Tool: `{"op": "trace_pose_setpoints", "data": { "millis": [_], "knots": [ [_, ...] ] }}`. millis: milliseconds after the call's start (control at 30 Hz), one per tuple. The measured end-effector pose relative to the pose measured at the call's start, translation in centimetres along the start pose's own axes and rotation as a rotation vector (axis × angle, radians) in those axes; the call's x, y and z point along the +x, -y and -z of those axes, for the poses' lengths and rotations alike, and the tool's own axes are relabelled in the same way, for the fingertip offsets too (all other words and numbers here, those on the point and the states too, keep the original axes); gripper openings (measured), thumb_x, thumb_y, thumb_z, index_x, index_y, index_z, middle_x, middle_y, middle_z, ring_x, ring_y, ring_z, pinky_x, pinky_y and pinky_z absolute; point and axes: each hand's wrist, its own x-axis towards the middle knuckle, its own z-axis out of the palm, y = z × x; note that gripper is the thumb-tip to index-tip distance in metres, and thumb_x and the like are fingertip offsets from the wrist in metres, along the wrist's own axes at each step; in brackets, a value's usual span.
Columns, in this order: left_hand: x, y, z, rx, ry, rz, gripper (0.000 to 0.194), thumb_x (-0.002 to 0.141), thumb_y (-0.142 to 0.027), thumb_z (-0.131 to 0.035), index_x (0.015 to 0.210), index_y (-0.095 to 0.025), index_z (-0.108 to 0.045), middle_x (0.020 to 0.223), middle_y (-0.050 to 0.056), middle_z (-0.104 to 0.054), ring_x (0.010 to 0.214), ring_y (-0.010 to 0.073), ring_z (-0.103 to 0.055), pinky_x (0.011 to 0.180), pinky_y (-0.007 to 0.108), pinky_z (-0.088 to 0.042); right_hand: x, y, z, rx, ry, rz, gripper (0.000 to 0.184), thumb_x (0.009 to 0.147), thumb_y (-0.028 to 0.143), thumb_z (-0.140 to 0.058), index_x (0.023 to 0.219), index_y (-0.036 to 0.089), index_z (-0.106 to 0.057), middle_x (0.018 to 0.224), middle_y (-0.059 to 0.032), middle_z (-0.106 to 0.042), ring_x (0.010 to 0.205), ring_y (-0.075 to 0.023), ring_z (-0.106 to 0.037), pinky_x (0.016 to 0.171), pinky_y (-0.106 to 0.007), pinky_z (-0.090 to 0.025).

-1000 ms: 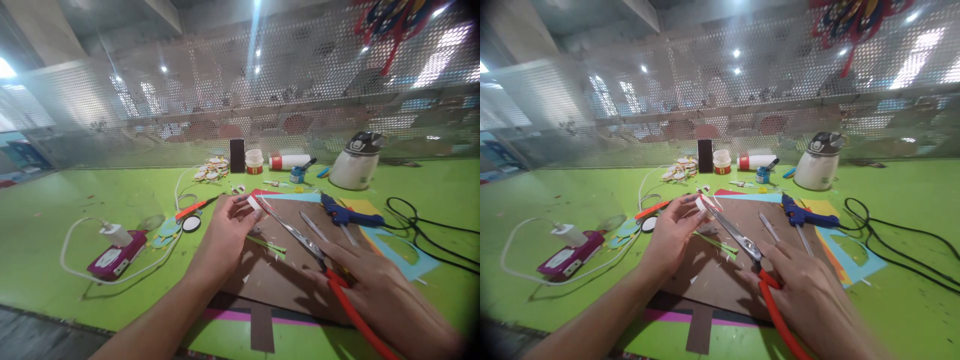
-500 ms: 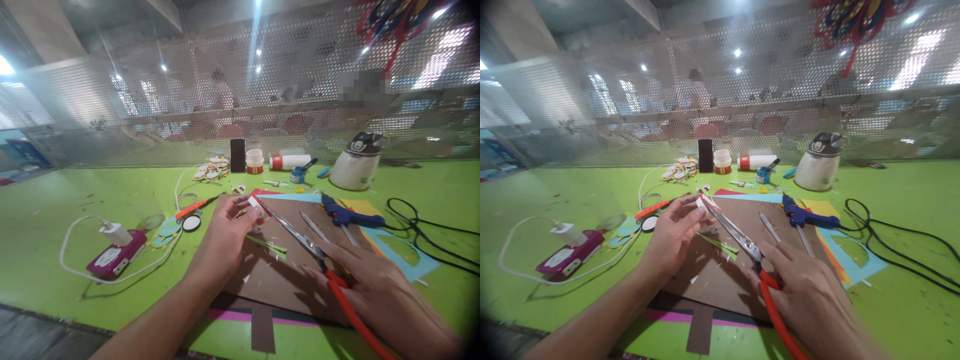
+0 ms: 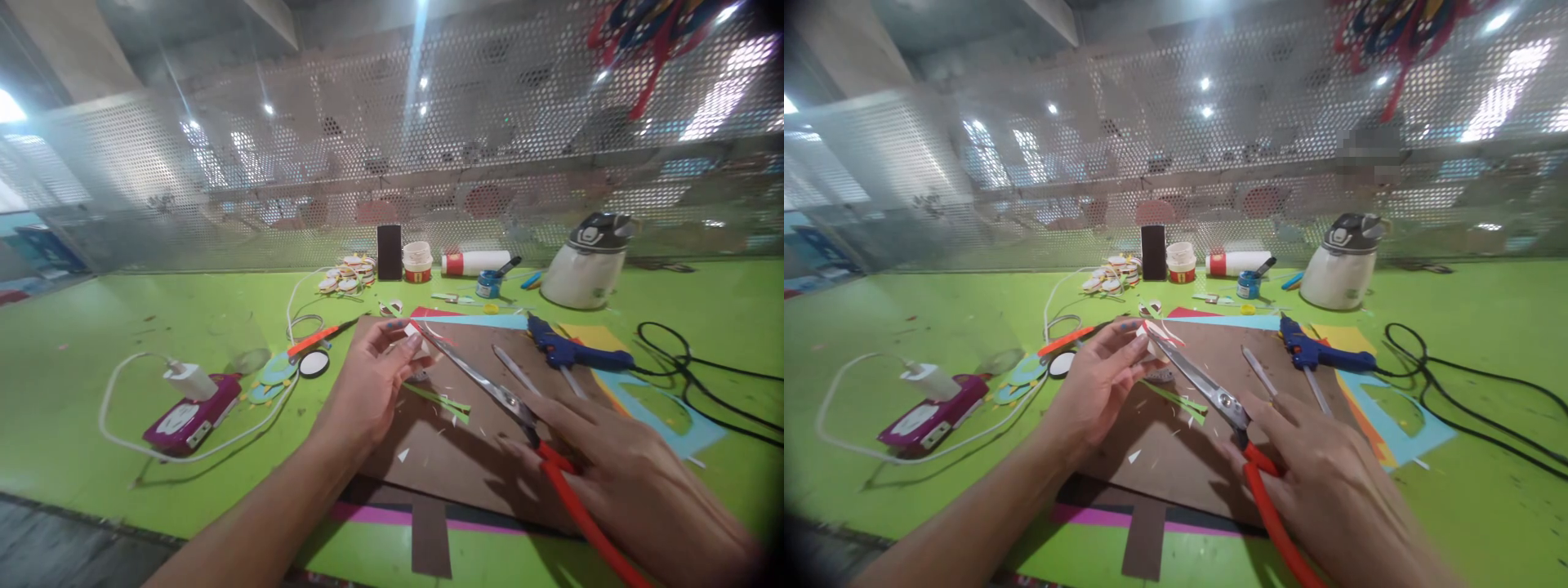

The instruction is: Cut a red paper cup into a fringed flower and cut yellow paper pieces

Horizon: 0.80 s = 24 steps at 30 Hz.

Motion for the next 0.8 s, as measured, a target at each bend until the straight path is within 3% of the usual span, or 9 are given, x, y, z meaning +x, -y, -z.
{"op": "trace_pose_setpoints", "data": {
  "millis": [367, 800],
  "knots": [
    [-0.04, 0.04, 0.02, 0.025, 0.016, -0.003, 0.023, 0.071, -0.019, -0.079, 0.087, -0.014, -0.064, 0.089, 0.005, -0.066, 0.083, 0.0188, -0.067, 0.082, 0.04, -0.054, 0.02, -0.06, 0.2, 0.064, -0.002, -0.018, 0.037, 0.097, 0.043, -0.041, 0.096, 0.021, -0.071, 0.075, -0.006, -0.074, 0.058, -0.0214, -0.069, 0.045, -0.03, -0.052],
    [0.14, 0.07, 0.4, 0.063, 0.014, 0.008, 0.03, 0.069, -0.022, -0.082, 0.091, -0.015, -0.064, 0.09, 0.004, -0.068, 0.082, 0.0176, -0.068, 0.083, 0.037, -0.053, -0.12, -0.29, 0.32, 0.066, 0.056, -0.071, 0.035, 0.094, 0.044, -0.05, 0.116, 0.024, -0.067, 0.083, -0.0039, -0.074, 0.065, -0.0214, -0.071, 0.053, -0.032, -0.056]
  ]
}}
